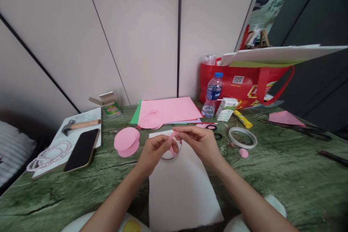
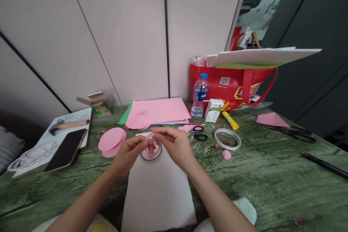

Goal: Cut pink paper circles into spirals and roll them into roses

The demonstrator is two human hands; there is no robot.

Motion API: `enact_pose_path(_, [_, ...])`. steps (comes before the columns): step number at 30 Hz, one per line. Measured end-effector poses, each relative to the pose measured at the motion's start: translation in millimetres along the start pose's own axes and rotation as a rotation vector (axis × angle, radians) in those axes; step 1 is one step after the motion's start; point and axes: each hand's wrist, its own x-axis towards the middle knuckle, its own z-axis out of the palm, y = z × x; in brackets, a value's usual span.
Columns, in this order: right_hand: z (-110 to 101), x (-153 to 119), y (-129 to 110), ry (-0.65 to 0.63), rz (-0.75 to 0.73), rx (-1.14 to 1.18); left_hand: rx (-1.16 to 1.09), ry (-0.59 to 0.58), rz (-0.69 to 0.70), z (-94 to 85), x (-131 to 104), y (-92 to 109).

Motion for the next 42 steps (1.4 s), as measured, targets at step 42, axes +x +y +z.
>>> enact_pose_path(42, [-1.7, 0.5, 1.6, -0.027, -0.007, 0.091, -0.237, -0.113, -0.135, -1.0, -0.6, -1.2])
